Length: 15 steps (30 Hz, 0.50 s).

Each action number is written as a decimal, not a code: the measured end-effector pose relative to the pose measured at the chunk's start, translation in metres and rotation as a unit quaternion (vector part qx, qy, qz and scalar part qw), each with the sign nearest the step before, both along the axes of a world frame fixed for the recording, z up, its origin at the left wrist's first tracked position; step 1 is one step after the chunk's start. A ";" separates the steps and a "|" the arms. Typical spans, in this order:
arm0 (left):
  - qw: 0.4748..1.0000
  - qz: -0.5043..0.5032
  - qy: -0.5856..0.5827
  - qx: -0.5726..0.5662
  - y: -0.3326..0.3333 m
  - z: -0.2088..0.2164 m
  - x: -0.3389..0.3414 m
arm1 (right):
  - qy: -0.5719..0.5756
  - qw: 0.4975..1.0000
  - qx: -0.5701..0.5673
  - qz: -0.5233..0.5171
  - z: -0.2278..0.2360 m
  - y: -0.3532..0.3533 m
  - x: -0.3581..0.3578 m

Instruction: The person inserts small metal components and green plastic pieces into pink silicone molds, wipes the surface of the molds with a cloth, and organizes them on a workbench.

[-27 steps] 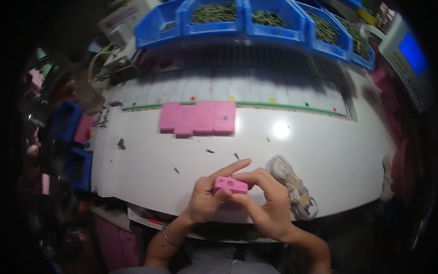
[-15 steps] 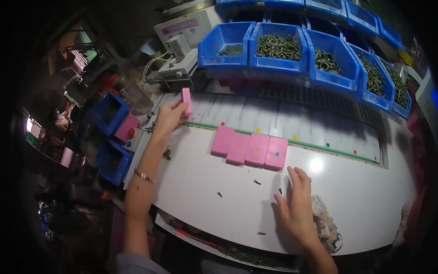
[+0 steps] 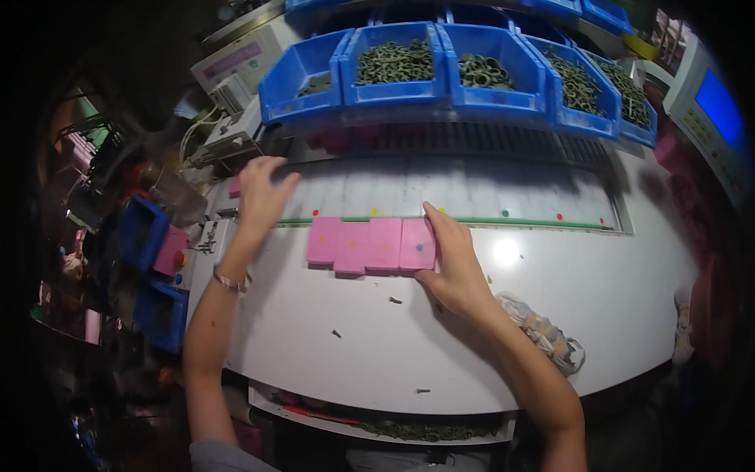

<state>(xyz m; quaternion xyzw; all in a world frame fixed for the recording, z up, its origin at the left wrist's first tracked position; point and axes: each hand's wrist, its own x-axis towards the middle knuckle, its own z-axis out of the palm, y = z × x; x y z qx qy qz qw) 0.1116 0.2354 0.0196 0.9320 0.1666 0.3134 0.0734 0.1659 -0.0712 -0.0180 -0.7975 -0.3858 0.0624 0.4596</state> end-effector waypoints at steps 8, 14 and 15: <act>0.761 -0.292 0.269 -0.514 -0.191 0.018 -0.065 | -0.098 0.992 0.078 0.026 0.050 -0.027 -0.056; 0.557 -0.227 0.115 -0.790 -0.228 0.008 -0.087 | -0.195 0.978 0.060 -0.041 0.050 -0.042 -0.091; 0.529 -0.217 0.089 -0.816 -0.230 0.012 -0.088 | -0.245 0.965 0.055 -0.079 0.048 -0.046 -0.095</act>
